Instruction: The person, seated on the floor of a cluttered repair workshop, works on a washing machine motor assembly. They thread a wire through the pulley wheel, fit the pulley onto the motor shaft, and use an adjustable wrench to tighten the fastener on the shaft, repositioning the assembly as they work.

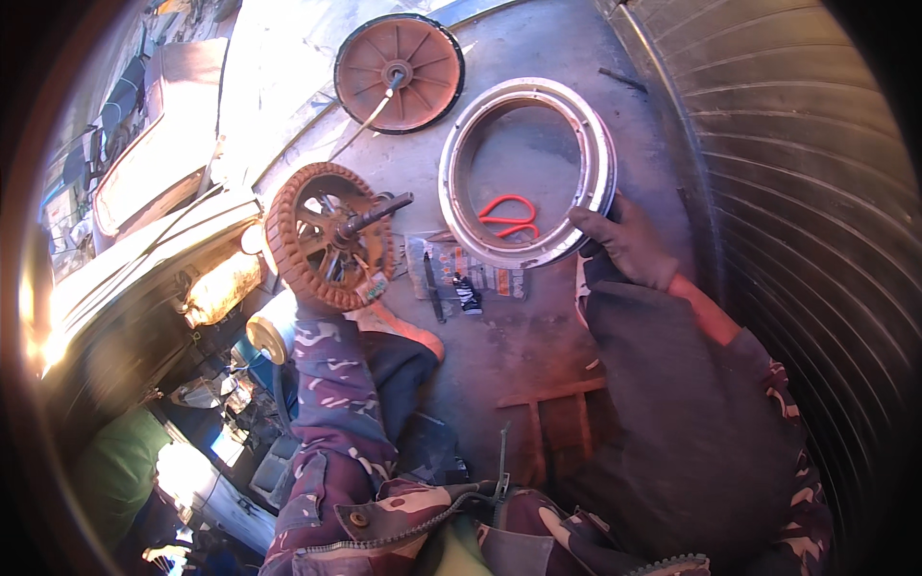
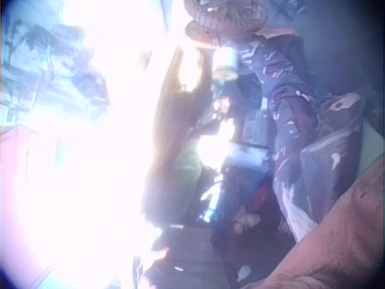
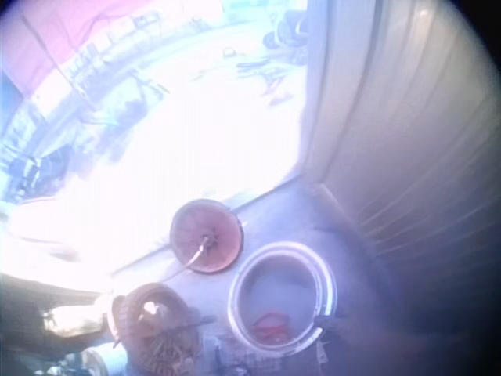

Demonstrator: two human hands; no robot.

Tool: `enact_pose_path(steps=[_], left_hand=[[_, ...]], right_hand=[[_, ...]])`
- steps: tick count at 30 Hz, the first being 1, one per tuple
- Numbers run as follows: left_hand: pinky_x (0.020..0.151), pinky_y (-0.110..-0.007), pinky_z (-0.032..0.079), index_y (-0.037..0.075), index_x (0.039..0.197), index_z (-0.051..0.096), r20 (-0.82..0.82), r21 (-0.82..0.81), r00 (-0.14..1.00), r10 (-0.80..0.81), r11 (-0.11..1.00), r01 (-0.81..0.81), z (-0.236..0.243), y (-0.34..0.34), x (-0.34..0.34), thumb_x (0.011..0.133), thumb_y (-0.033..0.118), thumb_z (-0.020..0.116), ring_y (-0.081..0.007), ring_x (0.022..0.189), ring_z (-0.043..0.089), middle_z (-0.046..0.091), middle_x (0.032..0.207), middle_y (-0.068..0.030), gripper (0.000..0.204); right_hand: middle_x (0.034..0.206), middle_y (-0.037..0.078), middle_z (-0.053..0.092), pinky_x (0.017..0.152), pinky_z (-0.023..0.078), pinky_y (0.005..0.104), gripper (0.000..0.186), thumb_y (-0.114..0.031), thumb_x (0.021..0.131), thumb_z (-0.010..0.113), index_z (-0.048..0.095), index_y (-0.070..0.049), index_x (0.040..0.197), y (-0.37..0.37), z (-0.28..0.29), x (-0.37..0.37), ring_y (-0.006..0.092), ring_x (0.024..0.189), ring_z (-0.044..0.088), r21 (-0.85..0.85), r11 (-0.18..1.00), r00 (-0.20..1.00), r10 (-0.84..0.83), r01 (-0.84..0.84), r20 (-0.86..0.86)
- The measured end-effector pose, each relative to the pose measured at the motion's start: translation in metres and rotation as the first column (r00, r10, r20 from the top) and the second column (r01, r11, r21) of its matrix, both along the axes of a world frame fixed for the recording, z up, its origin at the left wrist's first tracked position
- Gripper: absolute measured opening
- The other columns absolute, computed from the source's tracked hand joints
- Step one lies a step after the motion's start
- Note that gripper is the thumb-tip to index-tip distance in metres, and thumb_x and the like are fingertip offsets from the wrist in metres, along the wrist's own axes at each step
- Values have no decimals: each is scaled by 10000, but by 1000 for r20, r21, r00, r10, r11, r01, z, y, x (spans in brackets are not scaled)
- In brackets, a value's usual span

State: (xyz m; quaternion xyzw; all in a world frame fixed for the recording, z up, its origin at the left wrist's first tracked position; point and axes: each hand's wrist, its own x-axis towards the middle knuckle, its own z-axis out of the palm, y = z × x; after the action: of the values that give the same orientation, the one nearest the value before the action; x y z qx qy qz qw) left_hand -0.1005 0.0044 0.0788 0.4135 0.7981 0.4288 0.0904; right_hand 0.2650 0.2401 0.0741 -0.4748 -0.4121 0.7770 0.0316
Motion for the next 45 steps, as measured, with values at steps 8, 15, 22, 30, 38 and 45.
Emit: enact_pose_path(steps=[8, 15, 22, 30, 38, 45], left_hand=[[1014, -362, 586, 32, 1460, 599, 376, -128, 922, -92, 980, 150, 19, 20, 103, 1101, 273, 643, -223, 1179, 686, 702, 1302, -101, 435], [1017, -365, 585, 30, 1454, 602, 451, -178, 888, -90, 966, 188, 9, 8, 124, 1101, 276, 642, -222, 1181, 687, 704, 1300, -102, 432], [1019, -367, 583, 28, 1448, 605, 483, -218, 869, -107, 947, 237, 5, -4, 128, 1102, 279, 640, -222, 1183, 687, 705, 1298, -103, 429], [1022, -370, 582, 25, 1442, 609, 504, -234, 859, -89, 943, 235, 8, -14, 136, 1103, 282, 638, -221, 1186, 688, 707, 1295, -105, 426], [1025, -373, 580, 23, 1435, 612, 515, -229, 855, -67, 950, 212, 10, -12, 140, 1104, 286, 636, -220, 1188, 688, 710, 1292, -106, 423], [1028, -375, 579, 21, 1429, 615, 547, -208, 836, -39, 961, 180, 7, -7, 149, 1105, 289, 634, -219, 1190, 689, 711, 1290, -107, 421]], right_hand=[[1055, 24, 734, 768, 558, 271, 411, -242, 1033, 788, 655, -15, 1348, 2, -1, 3, 90, 887, 666, -7, 999, 997, 33, -33, 73], [1155, 39, 693, 892, 541, 292, 471, -251, 1025, 794, 601, -10, 1381, 0, -6, 5, 103, 1004, 639, 66, 996, 998, 58, -60, 39], [1106, 20, 694, 909, 541, 303, 429, -261, 1018, 800, 624, -24, 1330, -1, -9, 6, 100, 1013, 633, 124, 990, 998, 64, -63, -4], [1123, 32, 705, 919, 544, 309, 455, -306, 1020, 802, 631, -17, 1326, -3, -6, 4, 107, 1018, 643, 152, 987, 998, 51, -54, 28], [1101, 39, 716, 928, 538, 312, 453, -318, 1029, 790, 637, -13, 1327, 2, -3, 5, 114, 1018, 637, 164, 980, 993, 107, -114, 54], [1143, 47, 713, 957, 538, 319, 435, -268, 1038, 767, 619, -3, 1349, 0, -11, 8, 124, 1054, 640, 143, 983, 993, 108, -114, 47]])
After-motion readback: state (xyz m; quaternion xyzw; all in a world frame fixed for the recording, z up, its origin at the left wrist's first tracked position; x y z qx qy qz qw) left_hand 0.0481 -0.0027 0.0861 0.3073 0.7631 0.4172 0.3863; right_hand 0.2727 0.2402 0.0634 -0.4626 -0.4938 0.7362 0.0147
